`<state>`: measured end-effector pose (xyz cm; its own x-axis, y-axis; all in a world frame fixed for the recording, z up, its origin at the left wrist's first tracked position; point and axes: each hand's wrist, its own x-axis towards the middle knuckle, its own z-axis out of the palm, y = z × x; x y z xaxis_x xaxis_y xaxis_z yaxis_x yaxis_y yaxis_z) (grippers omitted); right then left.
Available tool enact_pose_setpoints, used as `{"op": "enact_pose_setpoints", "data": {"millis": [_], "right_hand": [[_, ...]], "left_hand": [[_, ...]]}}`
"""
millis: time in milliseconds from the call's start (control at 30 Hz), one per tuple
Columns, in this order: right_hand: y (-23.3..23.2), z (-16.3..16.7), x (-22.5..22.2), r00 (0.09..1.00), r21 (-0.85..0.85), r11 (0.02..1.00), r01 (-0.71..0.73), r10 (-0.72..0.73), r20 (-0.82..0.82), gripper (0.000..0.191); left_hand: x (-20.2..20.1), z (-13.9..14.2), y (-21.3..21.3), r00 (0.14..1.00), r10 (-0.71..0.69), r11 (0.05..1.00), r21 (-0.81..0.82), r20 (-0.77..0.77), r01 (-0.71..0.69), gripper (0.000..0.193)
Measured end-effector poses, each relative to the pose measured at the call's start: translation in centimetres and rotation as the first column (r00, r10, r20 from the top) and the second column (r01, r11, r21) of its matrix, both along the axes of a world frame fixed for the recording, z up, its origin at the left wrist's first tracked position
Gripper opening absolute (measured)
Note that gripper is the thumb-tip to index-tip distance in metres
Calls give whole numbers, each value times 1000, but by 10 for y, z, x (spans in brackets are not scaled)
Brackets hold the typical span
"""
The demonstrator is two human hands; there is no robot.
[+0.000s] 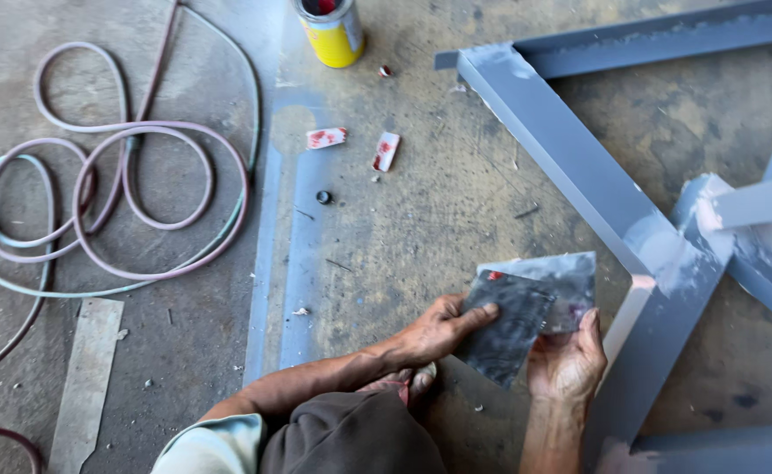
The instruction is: The person kneels on the floor next to a welded steel frame and spreads white putty over the weld seams and joints. They hold flexible metal scraper sheets, scoop putty from a can, and press and smooth the filler into the joints by hand and with the scrapers.
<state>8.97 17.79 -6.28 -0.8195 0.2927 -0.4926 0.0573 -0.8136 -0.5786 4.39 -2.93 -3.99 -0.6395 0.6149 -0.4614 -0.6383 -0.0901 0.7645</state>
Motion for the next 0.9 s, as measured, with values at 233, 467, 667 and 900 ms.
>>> {"op": "enact_pose_setpoints", "data": {"millis": [233, 467, 667, 900], "right_hand": [[1, 3, -1, 996, -2, 998, -58, 58, 61, 49], [18, 23, -8, 994, 673, 738, -55, 105, -34, 37], [65, 60, -3, 829, 859, 202, -470, 436, 351, 31], [59, 62, -15, 513, 671, 63, -738, 698, 499, 33]], "left_hand": [[-1, -5, -7, 1000, -15, 999, 45, -1, 15, 35], [-22, 14, -30, 907, -320, 928, -283, -275, 241, 41], [-27, 14, -41, 565, -482, 874, -326, -670, 360, 37], [-27, 34, -45, 567, -541, 827, -270, -621, 494, 35]]}}
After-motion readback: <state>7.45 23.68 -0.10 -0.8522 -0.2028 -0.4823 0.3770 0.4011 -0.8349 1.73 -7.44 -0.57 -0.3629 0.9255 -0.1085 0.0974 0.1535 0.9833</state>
